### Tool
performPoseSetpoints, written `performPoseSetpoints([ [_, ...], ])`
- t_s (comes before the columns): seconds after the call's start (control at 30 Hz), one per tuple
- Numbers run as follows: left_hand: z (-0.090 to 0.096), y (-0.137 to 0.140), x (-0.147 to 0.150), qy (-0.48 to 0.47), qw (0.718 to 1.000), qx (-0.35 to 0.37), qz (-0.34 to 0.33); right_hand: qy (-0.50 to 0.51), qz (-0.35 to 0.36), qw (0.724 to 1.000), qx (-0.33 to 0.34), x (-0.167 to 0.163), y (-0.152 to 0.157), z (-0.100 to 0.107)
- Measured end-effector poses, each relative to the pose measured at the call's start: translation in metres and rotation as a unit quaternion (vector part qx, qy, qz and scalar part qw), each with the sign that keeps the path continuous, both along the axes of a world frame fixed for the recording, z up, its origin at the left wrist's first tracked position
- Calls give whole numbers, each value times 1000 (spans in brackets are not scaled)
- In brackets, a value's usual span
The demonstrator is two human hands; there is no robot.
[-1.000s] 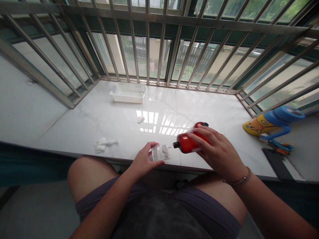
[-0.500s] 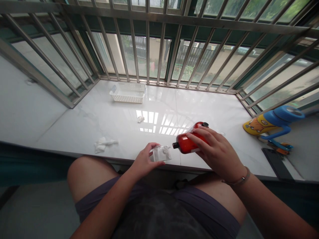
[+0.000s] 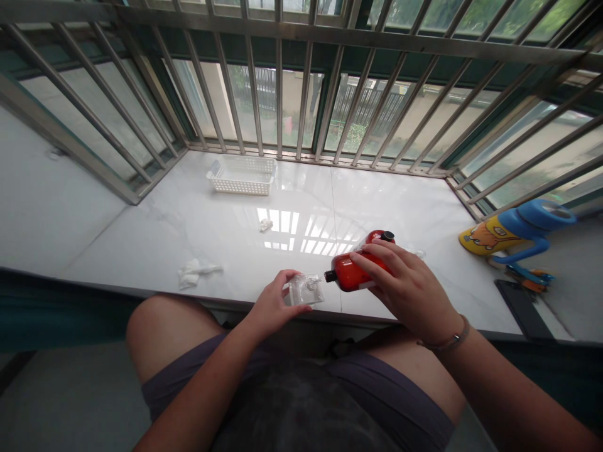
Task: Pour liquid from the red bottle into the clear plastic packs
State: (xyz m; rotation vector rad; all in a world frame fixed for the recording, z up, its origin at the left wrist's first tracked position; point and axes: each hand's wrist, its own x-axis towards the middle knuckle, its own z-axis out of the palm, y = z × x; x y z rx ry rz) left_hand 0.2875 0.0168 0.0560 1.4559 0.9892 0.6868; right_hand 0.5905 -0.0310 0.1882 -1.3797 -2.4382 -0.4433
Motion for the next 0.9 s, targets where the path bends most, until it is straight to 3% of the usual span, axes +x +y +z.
performPoseSetpoints([
  [0.9, 1, -1, 0, -11, 1000, -2, 8, -15, -9, 1000, -8, 2, 1, -2],
])
